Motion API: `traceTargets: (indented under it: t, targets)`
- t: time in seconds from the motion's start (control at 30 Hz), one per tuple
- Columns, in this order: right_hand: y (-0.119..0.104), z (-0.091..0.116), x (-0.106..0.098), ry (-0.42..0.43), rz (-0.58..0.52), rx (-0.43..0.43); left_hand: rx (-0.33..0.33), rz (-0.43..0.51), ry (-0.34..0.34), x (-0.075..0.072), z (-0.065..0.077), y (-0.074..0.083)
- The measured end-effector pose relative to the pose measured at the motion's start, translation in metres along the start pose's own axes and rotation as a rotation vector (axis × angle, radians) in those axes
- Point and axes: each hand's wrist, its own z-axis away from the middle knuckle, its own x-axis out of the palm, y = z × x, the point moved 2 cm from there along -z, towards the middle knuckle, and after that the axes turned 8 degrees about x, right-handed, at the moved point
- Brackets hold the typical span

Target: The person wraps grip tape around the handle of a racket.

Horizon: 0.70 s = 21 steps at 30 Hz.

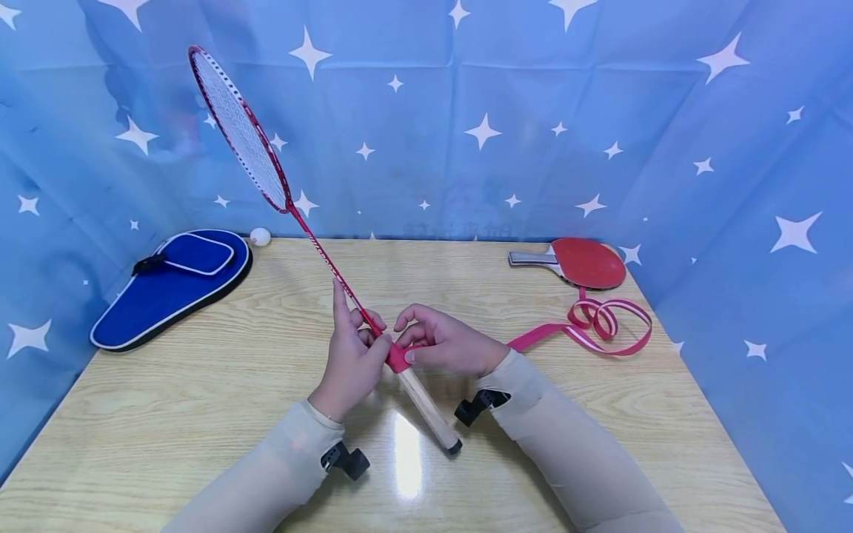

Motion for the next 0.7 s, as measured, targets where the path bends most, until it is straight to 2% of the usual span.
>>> traceTargets:
  t: [0.23,0.33,0.7]
  targets:
    - [0.0009,0.0,-0.0006,-0.032,0.034,0.017,-0.006,0.085,0.002,0.0016,-0.0003,-0.0034]
    - [0.0002,0.0002,-0.0004,-0.028,0.053,0.018,-0.007,0.086,-0.006,0.0018,-0.0007,-0.0039]
    - [-0.0027,0.0017,0.0009,0.029,0.194,-0.015,0.003,-0.05,-0.033,0.0007,-0.0001,-0.0065]
